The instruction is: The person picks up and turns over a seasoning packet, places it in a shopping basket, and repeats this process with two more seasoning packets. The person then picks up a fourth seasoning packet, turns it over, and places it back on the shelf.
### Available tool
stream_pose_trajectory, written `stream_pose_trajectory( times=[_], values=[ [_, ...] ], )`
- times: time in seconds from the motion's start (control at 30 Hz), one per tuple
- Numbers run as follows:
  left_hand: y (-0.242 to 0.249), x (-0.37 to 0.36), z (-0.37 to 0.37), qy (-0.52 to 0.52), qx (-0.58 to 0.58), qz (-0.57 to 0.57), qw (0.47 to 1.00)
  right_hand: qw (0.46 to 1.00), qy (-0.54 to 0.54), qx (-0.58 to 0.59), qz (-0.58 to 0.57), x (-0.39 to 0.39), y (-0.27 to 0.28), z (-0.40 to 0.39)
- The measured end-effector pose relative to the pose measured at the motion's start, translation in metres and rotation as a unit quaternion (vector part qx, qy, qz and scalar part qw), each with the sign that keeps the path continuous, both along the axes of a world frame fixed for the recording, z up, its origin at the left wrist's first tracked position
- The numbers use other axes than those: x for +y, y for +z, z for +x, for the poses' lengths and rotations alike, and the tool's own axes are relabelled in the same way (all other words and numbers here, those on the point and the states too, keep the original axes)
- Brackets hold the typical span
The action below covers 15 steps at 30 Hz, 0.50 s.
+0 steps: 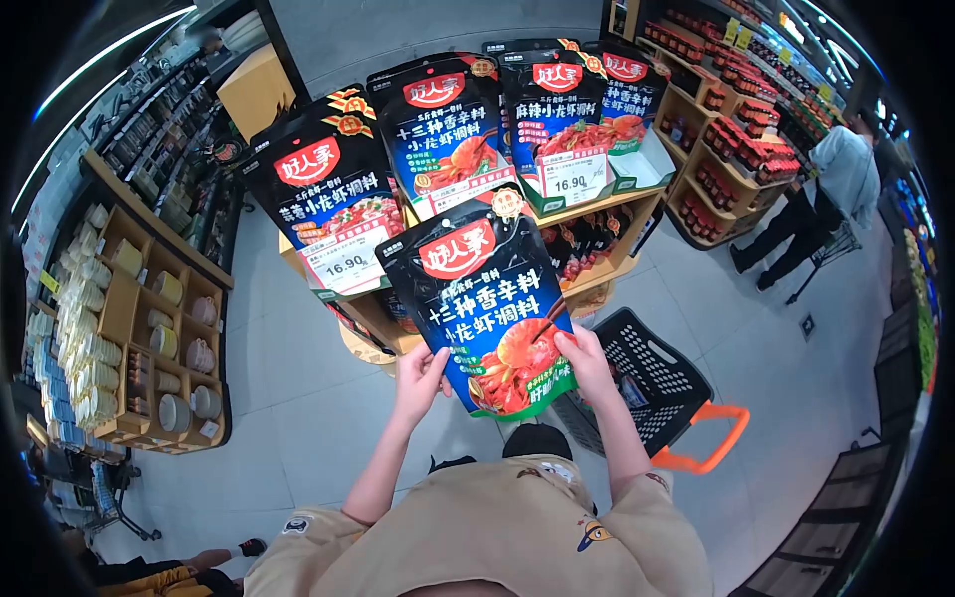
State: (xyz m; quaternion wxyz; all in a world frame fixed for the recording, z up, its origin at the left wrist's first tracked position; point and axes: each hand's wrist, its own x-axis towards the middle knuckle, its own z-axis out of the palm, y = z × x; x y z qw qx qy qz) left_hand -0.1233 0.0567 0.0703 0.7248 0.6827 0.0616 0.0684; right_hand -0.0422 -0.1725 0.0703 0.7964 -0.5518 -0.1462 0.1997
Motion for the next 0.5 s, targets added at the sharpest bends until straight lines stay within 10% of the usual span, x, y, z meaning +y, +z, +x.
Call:
stream_pose_trajectory(
  times=[0.2,0.27,0.5],
  values=[
    [0.067,0.014,0.062,0.101,-0.137,0.21,0.963,0.963,-0.037,-0.214,-0.163,0.014,0.074,0.081],
    [0.09,0.02,0.087,0.139,-0.173,0.234,0.947,0.802,-0.109,-0.531,-0.251,0.02,0.087,0.129],
    [0.149,0.047,0.167,0.236,-0.322,0.352,0.847,0.882,-0.127,-0.405,-0.206,0.073,0.16,0.21]
  ],
)
